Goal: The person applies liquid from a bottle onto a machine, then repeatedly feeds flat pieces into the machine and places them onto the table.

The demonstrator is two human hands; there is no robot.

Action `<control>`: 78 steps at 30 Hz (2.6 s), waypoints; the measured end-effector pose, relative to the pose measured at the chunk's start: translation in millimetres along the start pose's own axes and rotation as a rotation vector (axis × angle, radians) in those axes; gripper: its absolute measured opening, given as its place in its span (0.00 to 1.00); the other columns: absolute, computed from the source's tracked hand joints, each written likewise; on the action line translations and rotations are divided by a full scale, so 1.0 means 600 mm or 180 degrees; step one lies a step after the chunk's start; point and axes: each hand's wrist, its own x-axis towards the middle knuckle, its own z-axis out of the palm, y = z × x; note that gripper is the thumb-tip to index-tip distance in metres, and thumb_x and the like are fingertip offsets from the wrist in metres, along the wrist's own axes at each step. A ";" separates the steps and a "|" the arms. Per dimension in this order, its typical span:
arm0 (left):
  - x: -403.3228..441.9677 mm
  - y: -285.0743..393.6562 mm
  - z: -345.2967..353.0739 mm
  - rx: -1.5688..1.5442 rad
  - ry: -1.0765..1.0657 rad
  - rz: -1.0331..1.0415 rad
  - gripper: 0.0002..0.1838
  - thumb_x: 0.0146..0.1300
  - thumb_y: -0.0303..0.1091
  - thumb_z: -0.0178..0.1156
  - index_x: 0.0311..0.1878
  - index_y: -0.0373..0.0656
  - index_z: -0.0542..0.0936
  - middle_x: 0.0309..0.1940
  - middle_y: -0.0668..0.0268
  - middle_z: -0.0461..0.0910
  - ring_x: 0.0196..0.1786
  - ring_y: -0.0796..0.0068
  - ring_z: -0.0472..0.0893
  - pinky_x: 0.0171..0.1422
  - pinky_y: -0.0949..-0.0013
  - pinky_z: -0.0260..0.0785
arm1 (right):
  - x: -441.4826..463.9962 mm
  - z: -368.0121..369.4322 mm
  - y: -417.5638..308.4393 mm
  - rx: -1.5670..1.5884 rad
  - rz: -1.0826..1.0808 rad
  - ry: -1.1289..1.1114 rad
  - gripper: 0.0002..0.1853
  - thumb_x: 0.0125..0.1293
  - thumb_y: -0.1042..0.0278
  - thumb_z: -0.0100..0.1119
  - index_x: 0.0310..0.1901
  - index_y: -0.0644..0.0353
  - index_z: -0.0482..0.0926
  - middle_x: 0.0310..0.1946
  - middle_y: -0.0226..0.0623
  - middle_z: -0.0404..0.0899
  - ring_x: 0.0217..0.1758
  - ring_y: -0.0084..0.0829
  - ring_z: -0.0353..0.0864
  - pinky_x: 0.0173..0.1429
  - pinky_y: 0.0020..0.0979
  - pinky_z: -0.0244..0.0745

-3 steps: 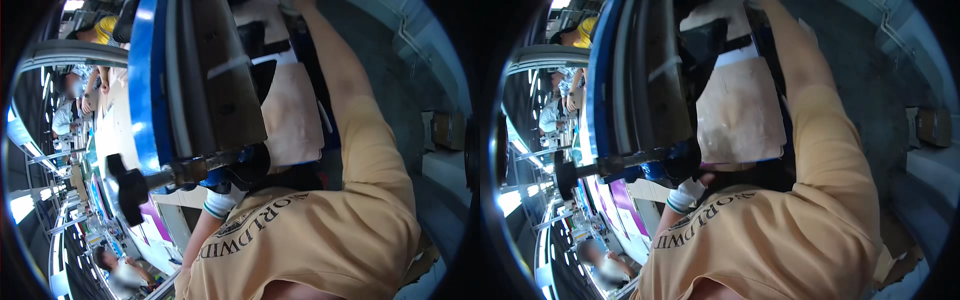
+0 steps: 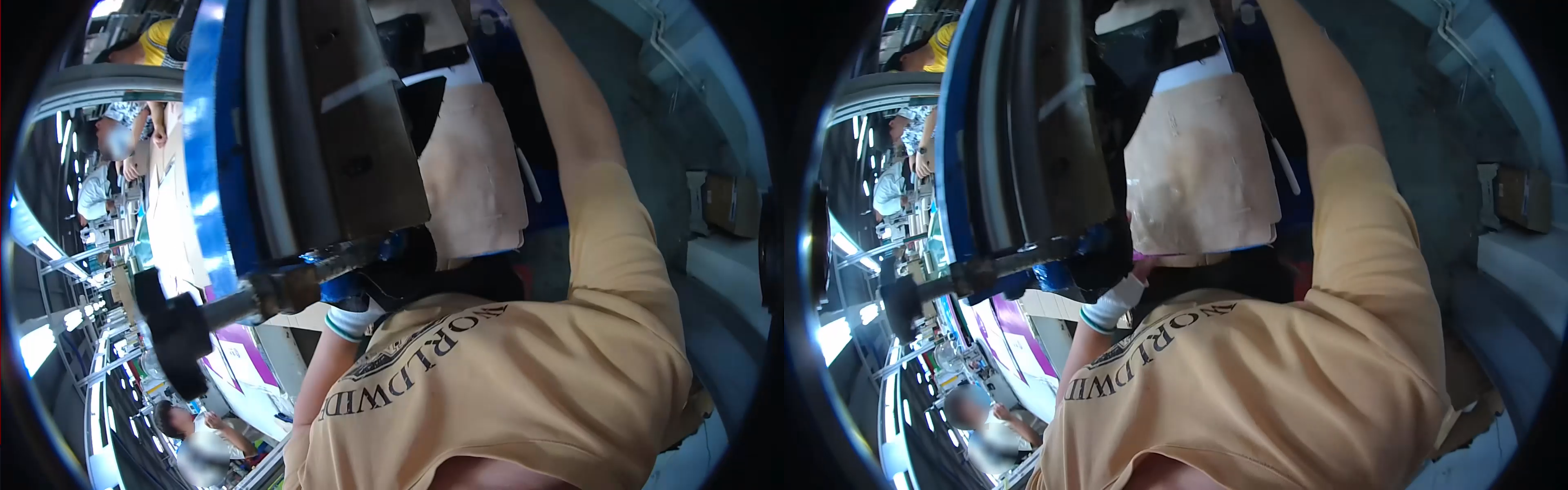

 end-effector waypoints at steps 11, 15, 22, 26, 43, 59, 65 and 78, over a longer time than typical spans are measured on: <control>0.110 0.057 -0.013 0.0027 0.0024 -0.0172 0.20 0.58 0.24 0.47 0.55 0.48 0.69 0.52 0.54 0.67 0.38 0.66 0.72 0.40 0.72 0.64 | -0.100 -0.244 -0.167 -0.1971 -0.1961 -0.1973 0.36 0.37 0.71 0.66 0.53 0.51 0.62 0.55 0.42 0.59 0.57 0.42 0.61 0.58 0.41 0.59; 0.145 0.070 -0.026 -0.1731 -0.0090 -0.0907 0.17 0.57 0.22 0.47 0.50 0.45 0.74 0.50 0.53 0.69 0.29 0.68 0.72 0.30 0.74 0.63 | -0.112 -0.262 -0.225 -0.2323 -0.2309 -0.2548 0.27 0.43 0.75 0.58 0.50 0.51 0.66 0.52 0.39 0.62 0.57 0.38 0.62 0.58 0.39 0.57; 0.137 0.034 -0.003 -0.0190 0.0223 0.0528 0.16 0.56 0.21 0.46 0.47 0.42 0.76 0.54 0.51 0.65 0.32 0.69 0.73 0.34 0.76 0.65 | -0.125 -0.247 -0.280 -0.2630 -0.3024 -0.2635 0.20 0.51 0.72 0.46 0.49 0.46 0.69 0.47 0.31 0.66 0.56 0.29 0.63 0.61 0.35 0.52; 0.135 0.035 -0.004 -0.0052 0.0155 0.0593 0.16 0.56 0.21 0.45 0.47 0.42 0.76 0.56 0.51 0.63 0.34 0.69 0.74 0.37 0.76 0.65 | -0.136 -0.231 -0.273 -0.2831 -0.3250 -0.2356 0.20 0.51 0.70 0.46 0.49 0.44 0.69 0.47 0.27 0.67 0.56 0.26 0.62 0.62 0.33 0.47; 0.148 -0.027 0.047 -0.1267 0.0350 0.0778 0.18 0.60 0.27 0.37 0.51 0.42 0.71 0.58 0.52 0.61 0.45 0.73 0.72 0.48 0.77 0.64 | -0.129 -0.240 -0.287 -0.2626 -0.3211 -0.2364 0.20 0.51 0.69 0.47 0.48 0.45 0.70 0.46 0.27 0.69 0.57 0.27 0.62 0.62 0.32 0.48; 0.170 0.003 0.025 -0.0825 0.0550 0.0249 0.25 0.54 0.18 0.46 0.57 0.45 0.65 0.55 0.49 0.64 0.42 0.66 0.75 0.42 0.76 0.64 | -0.113 -0.257 -0.241 -0.2918 -0.2243 -0.2757 0.44 0.44 0.71 0.62 0.62 0.47 0.46 0.58 0.35 0.58 0.63 0.35 0.56 0.64 0.37 0.52; 0.181 0.008 0.026 -0.0452 0.0541 0.0441 0.24 0.54 0.19 0.46 0.56 0.44 0.66 0.56 0.49 0.64 0.42 0.67 0.75 0.41 0.76 0.64 | -0.063 -0.190 -0.149 -0.1104 0.0183 -0.1826 0.41 0.45 0.68 0.64 0.60 0.58 0.53 0.54 0.48 0.63 0.60 0.43 0.59 0.60 0.38 0.56; 0.101 -0.017 0.008 -0.0709 0.0199 0.0082 0.23 0.54 0.20 0.46 0.55 0.43 0.67 0.57 0.50 0.62 0.40 0.68 0.76 0.39 0.77 0.64 | -0.023 0.094 0.165 0.0040 0.0095 -0.0194 0.56 0.36 0.58 0.71 0.63 0.61 0.42 0.49 0.55 0.66 0.52 0.48 0.67 0.53 0.42 0.64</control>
